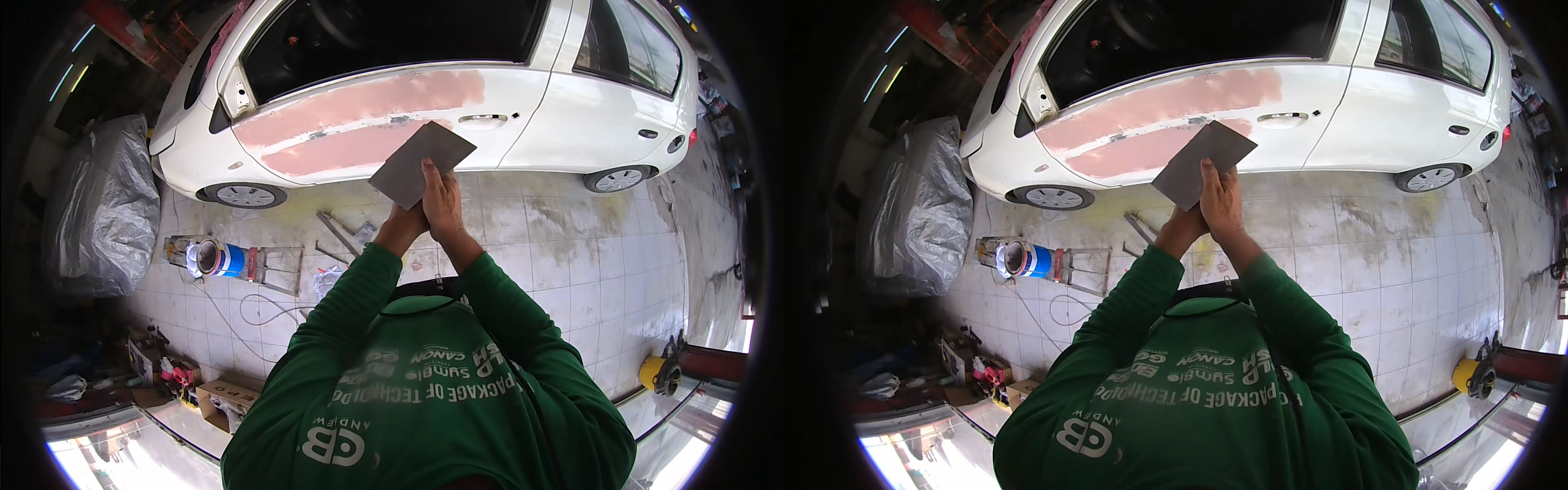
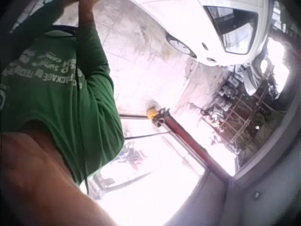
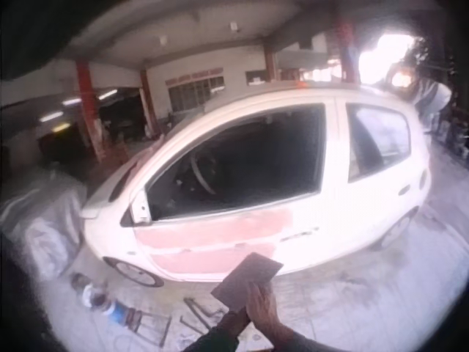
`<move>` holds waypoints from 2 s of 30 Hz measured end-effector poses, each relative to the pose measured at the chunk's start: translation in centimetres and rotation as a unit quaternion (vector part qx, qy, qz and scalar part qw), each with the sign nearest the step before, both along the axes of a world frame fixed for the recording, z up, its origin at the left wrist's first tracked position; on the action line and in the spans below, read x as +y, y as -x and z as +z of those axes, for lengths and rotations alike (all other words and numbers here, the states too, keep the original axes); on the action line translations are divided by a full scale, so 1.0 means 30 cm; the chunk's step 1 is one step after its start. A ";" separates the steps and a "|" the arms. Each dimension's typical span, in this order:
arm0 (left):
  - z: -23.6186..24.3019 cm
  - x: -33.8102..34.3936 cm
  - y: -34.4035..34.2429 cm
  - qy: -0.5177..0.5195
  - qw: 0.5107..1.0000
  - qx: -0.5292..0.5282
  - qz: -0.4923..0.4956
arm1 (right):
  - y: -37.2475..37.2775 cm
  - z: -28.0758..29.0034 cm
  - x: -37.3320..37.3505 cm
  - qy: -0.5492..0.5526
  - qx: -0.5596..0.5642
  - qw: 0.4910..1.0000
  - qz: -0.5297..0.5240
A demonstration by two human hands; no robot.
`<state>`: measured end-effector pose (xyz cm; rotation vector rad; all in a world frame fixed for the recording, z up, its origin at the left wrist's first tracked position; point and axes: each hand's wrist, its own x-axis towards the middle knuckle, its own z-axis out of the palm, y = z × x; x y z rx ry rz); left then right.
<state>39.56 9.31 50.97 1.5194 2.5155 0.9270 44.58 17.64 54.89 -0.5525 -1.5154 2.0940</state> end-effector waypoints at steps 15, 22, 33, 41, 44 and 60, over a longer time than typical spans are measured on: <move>0.176 -0.141 0.121 -0.369 0.693 -0.616 0.062 | -0.106 0.179 0.235 -0.010 -0.054 0.904 0.424; 0.325 -0.219 0.167 -0.554 0.563 -0.606 0.099 | -0.173 0.217 0.273 0.136 -0.002 0.931 0.339; 0.476 -0.028 -0.184 -0.257 0.966 0.015 -0.035 | -0.035 0.301 0.241 0.168 0.199 0.959 0.110; 0.352 -0.021 -0.236 -0.230 0.969 0.075 -0.052 | -0.067 0.207 0.246 0.244 0.111 0.959 0.093; 0.331 -0.030 -0.240 -0.226 0.968 0.081 -0.068 | -0.086 0.178 0.246 0.248 0.098 0.954 0.137; 0.317 0.070 -0.162 -0.214 0.969 -0.085 0.092 | -0.121 0.173 0.214 0.036 0.226 0.965 0.129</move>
